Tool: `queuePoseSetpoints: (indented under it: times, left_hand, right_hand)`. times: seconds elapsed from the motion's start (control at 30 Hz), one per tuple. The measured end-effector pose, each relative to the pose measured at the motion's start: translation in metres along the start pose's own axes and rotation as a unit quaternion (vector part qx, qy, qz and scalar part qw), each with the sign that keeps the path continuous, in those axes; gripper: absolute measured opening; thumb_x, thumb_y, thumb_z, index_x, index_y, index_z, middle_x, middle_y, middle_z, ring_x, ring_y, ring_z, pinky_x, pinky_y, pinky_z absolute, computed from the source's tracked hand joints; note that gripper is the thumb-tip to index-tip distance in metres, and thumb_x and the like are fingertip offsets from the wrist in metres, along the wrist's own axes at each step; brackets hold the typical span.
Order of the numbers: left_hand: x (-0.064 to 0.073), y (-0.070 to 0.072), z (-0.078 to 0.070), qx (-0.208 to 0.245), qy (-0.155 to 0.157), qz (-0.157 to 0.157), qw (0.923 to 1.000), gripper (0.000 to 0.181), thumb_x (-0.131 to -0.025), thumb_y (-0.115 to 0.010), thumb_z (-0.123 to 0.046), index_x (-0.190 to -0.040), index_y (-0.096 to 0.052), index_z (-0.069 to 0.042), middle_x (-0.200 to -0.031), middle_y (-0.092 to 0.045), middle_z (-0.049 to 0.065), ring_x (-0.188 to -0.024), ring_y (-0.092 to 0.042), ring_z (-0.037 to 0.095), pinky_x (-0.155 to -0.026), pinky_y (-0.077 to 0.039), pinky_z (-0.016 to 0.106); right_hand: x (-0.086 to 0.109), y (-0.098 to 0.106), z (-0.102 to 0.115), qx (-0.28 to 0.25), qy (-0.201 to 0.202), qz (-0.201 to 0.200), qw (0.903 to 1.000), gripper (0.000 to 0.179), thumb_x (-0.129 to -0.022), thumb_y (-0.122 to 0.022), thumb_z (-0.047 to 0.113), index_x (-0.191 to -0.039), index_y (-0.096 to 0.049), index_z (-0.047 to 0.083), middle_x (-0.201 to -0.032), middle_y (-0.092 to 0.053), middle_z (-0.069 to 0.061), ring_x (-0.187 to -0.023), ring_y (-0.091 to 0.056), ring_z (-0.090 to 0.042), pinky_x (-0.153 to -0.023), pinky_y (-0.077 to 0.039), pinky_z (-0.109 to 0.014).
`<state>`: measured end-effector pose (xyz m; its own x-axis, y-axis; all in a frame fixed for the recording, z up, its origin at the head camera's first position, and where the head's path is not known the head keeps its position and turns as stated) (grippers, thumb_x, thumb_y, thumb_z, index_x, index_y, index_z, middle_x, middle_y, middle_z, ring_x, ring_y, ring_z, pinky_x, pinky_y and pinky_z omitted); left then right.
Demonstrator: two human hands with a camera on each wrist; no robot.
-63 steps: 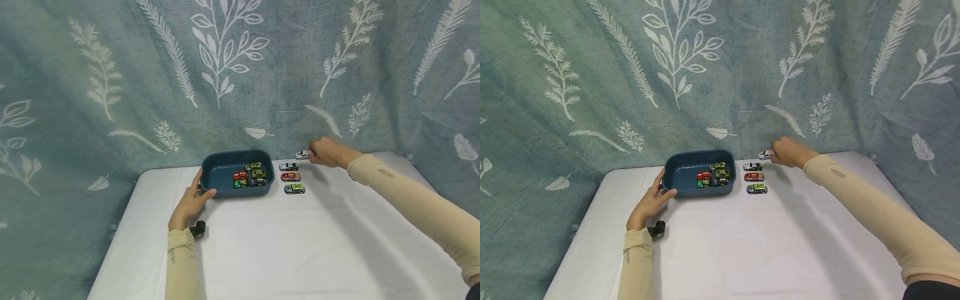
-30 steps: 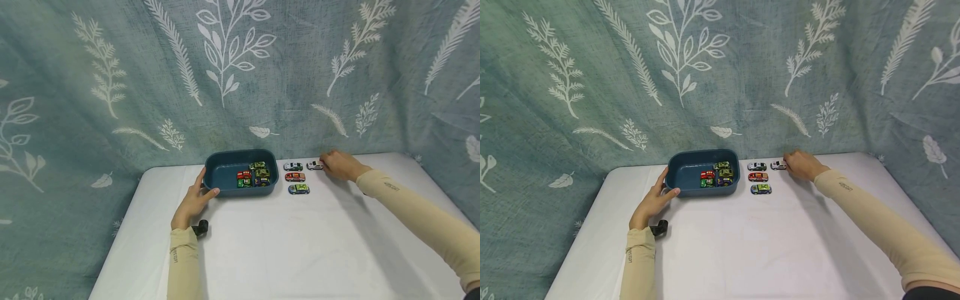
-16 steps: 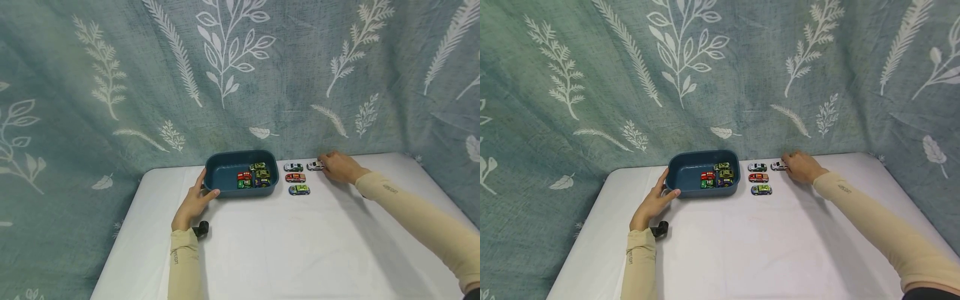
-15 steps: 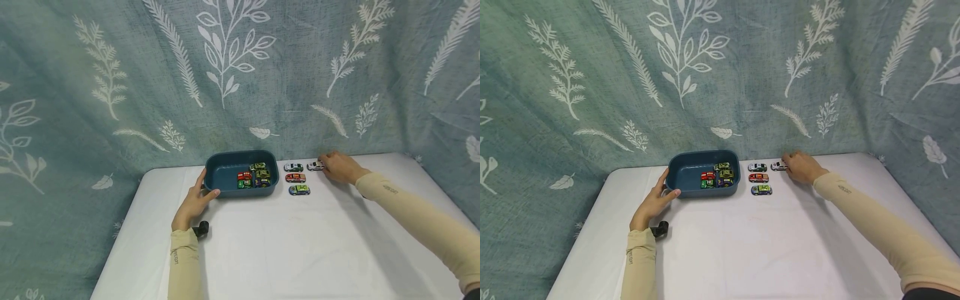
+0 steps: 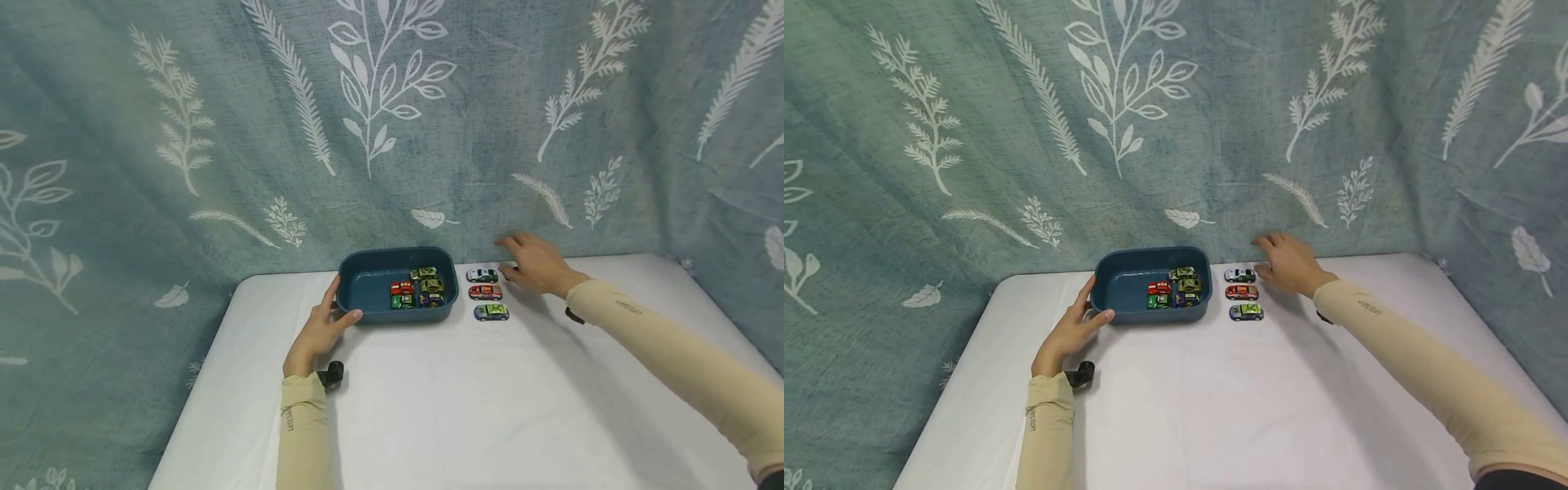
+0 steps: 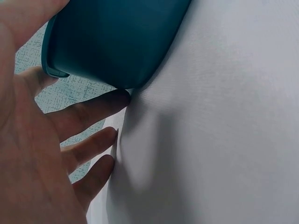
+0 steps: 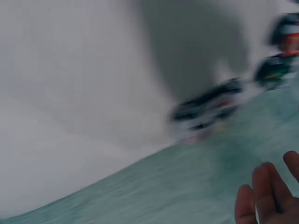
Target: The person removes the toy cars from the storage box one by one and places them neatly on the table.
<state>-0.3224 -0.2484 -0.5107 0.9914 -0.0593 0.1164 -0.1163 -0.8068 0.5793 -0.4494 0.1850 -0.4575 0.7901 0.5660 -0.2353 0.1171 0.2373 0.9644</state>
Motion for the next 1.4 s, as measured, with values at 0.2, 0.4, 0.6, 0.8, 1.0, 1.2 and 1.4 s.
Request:
queuePoseSetpoints:
  times: [0.2,0.4,0.6,0.8,1.0,1.2,1.4]
  left_hand:
    - [0.001,0.004,0.002,-0.003,0.000,-0.007,1.0000,0.096,-0.101,-0.067,-0.053,-0.172,-0.004,-0.038,-0.169,-0.034,0.026,-0.158,-0.030,0.046,-0.123,-0.027,0.072]
    - [-0.002,0.002,0.003,0.001,-0.009,-0.003,1.0000,0.097,-0.100,-0.067,-0.056,-0.172,-0.004,-0.039,-0.168,-0.035,0.026,-0.158,-0.029,0.046,-0.123,-0.026,0.073]
    - [-0.004,0.002,0.002,0.000,-0.010,-0.009,0.9999,0.097,-0.099,-0.068,-0.058,-0.172,-0.005,-0.041,-0.168,-0.037,0.024,-0.159,-0.028,0.045,-0.124,-0.024,0.073]
    - [-0.003,0.003,0.002,0.000,-0.007,-0.018,0.9998,0.096,-0.100,-0.069,-0.055,-0.172,-0.007,-0.039,-0.166,-0.040,0.025,-0.159,-0.028,0.045,-0.124,-0.024,0.072]
    - [0.000,0.000,0.003,0.010,0.003,-0.016,0.9998,0.095,-0.101,-0.070,-0.049,-0.171,-0.008,-0.042,-0.165,-0.041,0.025,-0.158,-0.030,0.044,-0.122,-0.029,0.072]
    - [-0.002,0.000,0.005,0.015,-0.009,-0.021,0.9996,0.097,-0.098,-0.071,-0.055,-0.171,-0.009,-0.042,-0.164,-0.041,0.027,-0.156,-0.034,0.043,-0.122,-0.030,0.070]
    - [-0.001,0.001,0.005,0.014,-0.005,-0.017,0.9997,0.097,-0.098,-0.071,-0.056,-0.171,-0.008,-0.042,-0.165,-0.040,0.026,-0.157,-0.033,0.043,-0.122,-0.030,0.070]
  right_hand:
    - [-0.037,0.006,0.063,-0.106,0.023,0.009,0.9940,0.041,-0.103,-0.071,0.032,-0.136,-0.067,0.007,-0.147,-0.055,-0.025,-0.139,-0.048,-0.048,-0.113,-0.040,-0.068]
    - [-0.063,0.001,0.103,-0.134,0.039,0.072,0.9875,0.038,-0.098,-0.078,0.034,-0.129,-0.072,0.012,-0.160,-0.045,-0.022,-0.149,-0.039,-0.047,-0.118,-0.035,-0.068]
    - [-0.086,0.003,0.127,-0.074,0.082,0.103,0.9884,0.033,-0.094,-0.083,0.036,-0.117,-0.078,0.013,-0.161,-0.043,-0.027,-0.147,-0.039,-0.050,-0.113,-0.038,-0.071]
    - [-0.103,-0.005,0.143,-0.044,0.093,0.152,0.9830,0.028,-0.095,-0.081,0.037,-0.116,-0.079,0.018,-0.166,-0.039,-0.025,-0.150,-0.033,-0.049,-0.115,-0.032,-0.073]
    - [-0.107,-0.023,0.150,-0.029,0.092,0.184,0.9782,0.030,-0.097,-0.079,0.039,-0.119,-0.078,0.018,-0.166,-0.038,-0.023,-0.151,-0.032,-0.047,-0.117,-0.031,-0.067]
    - [-0.112,-0.030,0.153,-0.032,0.087,0.170,0.9811,0.026,-0.095,-0.082,0.036,-0.114,-0.080,0.017,-0.165,-0.040,-0.024,-0.148,-0.035,-0.047,-0.111,-0.036,-0.065]
    - [-0.117,-0.036,0.153,-0.033,0.086,0.192,0.9770,0.020,-0.094,-0.083,0.039,-0.107,-0.082,0.023,-0.168,-0.035,-0.024,-0.152,-0.030,-0.048,-0.119,-0.030,-0.069]
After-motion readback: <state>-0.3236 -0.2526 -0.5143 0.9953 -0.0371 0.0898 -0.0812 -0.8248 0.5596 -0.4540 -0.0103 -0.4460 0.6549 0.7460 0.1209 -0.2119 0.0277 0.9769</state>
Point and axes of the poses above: each hand's wrist, its own x-axis away from the middle knuckle, its own y-axis out of the back of the hand, z = x × y, the point moved 4 cm from there along -x, towards the middle knuckle
